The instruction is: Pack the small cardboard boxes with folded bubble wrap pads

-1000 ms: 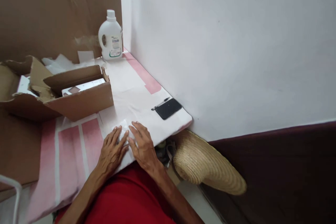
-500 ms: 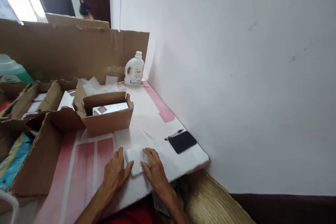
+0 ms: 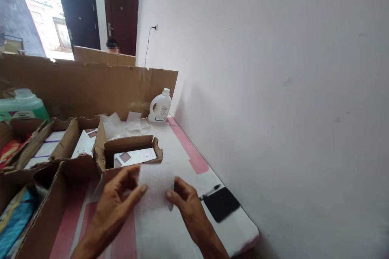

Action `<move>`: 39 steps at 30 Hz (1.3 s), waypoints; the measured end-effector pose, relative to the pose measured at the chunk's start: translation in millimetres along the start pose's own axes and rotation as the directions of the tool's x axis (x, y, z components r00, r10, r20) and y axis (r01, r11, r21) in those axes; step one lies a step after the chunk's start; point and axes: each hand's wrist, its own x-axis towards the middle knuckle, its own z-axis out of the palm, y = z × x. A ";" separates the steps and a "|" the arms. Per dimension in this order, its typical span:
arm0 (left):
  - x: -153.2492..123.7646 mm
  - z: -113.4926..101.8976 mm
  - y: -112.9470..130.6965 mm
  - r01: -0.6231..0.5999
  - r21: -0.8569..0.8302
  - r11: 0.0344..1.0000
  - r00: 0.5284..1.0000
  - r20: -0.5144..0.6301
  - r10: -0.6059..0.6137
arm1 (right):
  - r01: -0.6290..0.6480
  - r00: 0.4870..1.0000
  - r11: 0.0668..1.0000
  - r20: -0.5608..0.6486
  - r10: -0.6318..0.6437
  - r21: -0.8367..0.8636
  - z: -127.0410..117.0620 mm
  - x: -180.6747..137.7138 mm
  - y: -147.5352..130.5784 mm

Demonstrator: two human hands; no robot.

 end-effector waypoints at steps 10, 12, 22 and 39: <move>70.0 -76.7 7.3 -0.162 0.692 0.704 0.802 -0.323 0.502 | 0.057 0.998 0.868 0.056 -0.034 -0.494 67.9 159.4 -4.8; 77.3 -81.2 -7.9 -0.240 0.701 0.672 0.893 -0.112 0.436 | 0.106 0.994 0.768 0.072 -0.077 -0.632 67.9 162.2 7.2; 96.1 -83.9 -24.1 -0.138 0.871 0.471 0.990 0.111 0.085 | 0.364 0.918 0.385 0.257 -0.303 -0.848 65.4 155.8 -2.3; -13.2 -53.6 -125.8 0.250 0.329 0.911 0.858 -0.511 -0.051 | -0.014 0.945 0.988 -0.326 -0.036 -0.151 -0.1 86.7 102.9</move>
